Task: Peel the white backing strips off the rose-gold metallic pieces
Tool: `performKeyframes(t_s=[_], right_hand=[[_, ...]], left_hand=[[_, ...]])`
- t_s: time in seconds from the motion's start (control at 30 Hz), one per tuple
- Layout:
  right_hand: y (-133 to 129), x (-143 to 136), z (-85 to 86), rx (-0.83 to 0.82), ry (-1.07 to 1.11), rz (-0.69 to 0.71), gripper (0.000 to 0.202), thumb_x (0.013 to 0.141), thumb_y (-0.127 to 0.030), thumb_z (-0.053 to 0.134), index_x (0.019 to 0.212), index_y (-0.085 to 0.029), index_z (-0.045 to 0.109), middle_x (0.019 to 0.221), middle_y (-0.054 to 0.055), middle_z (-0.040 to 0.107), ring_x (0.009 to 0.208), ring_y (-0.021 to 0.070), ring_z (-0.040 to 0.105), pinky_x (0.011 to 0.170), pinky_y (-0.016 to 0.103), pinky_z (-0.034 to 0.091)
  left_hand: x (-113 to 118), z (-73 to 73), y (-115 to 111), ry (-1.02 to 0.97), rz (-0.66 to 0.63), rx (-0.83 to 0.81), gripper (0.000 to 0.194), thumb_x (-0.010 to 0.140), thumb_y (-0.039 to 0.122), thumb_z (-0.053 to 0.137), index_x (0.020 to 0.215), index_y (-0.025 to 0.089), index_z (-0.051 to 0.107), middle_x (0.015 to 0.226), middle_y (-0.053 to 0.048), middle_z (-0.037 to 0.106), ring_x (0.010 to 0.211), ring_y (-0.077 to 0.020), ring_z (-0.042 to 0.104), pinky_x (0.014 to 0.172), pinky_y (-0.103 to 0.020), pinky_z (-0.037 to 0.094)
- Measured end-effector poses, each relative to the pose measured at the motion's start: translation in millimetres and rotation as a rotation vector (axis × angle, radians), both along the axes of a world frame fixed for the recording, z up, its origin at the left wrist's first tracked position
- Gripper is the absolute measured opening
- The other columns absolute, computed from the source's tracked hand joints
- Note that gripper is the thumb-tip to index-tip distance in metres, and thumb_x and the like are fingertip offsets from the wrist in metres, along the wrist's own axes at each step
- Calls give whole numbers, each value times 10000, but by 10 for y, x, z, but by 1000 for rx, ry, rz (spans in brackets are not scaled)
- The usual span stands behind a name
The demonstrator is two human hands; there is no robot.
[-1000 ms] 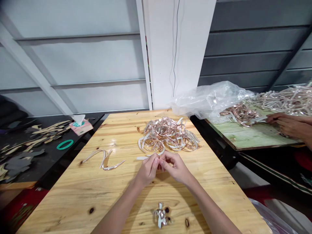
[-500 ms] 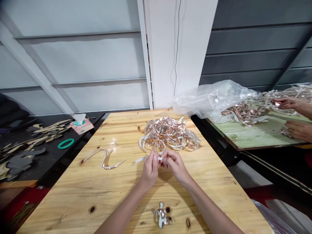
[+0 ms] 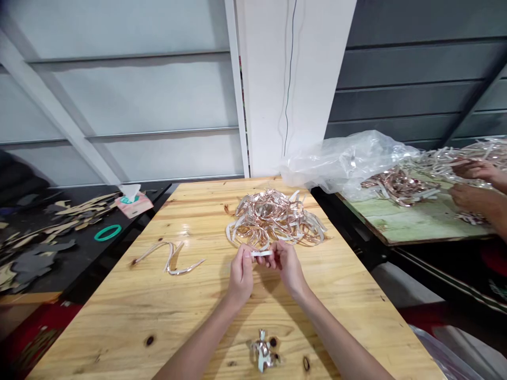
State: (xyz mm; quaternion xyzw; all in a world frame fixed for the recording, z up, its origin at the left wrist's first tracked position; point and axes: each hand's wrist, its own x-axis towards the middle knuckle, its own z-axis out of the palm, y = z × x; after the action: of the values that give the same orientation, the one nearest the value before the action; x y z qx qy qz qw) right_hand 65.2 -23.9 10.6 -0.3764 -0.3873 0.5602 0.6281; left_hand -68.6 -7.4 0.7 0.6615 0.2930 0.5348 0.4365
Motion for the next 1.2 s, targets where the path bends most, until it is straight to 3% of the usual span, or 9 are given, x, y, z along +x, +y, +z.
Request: performKeyframes(t_s=[0.07,0.17,0.3,0.53,0.97,1.07,1.2], right_hand=[[-20,10,-32,81,-260,-59,490,968,-551,450,620,-216,537,580,9,490,598,181,470,597,316,379],[-69,14,-48,205,-605,-128,403,980,-453,537,662,-206,529,616,-7,505,605,158,451,593,296,341],[-118,1,-41,290,-730,-130,339,1008,-382,504,717,-208,506,636,-23,481,592,143,411,578,289,308],[-109,-12,-4,233,-508,-73,374,1024,-398,489,709,-203,542,641,-13,523,586,135,426,577,282,328],[-14,32,83,5,214,-155,378,867,-353,656,592,-213,438,483,-75,325,463,91,238,481,255,219],[-15,54,102,1,248,-168,395,854,-349,672,587,-216,414,480,-84,291,462,87,180,464,252,181],[-53,49,94,61,82,-152,385,863,-361,663,590,-212,436,508,-71,334,463,87,234,455,243,193]], left_hand=[[-25,4,-2,32,10,38,403,1064,500,318,856,205,496,765,-26,576,723,-165,537,714,-282,428],[-61,-16,14,60,-23,64,389,1069,466,316,870,197,515,786,-28,569,751,-168,537,736,-287,421],[-73,-44,41,96,-137,59,393,1013,561,432,869,199,483,774,-3,506,716,-160,487,691,-290,397],[-7,-18,40,152,-111,-64,414,1071,462,318,809,201,505,731,-9,532,707,-164,503,710,-299,398],[106,-103,42,-103,-139,-252,434,1043,536,381,807,197,518,758,-31,603,760,-179,537,770,-303,406],[150,-165,57,-230,-139,-396,459,1006,583,446,767,194,499,664,1,532,693,-158,498,712,-286,388],[171,-206,29,-276,-253,-492,543,968,671,441,755,178,519,675,0,512,657,-141,467,670,-282,385]])
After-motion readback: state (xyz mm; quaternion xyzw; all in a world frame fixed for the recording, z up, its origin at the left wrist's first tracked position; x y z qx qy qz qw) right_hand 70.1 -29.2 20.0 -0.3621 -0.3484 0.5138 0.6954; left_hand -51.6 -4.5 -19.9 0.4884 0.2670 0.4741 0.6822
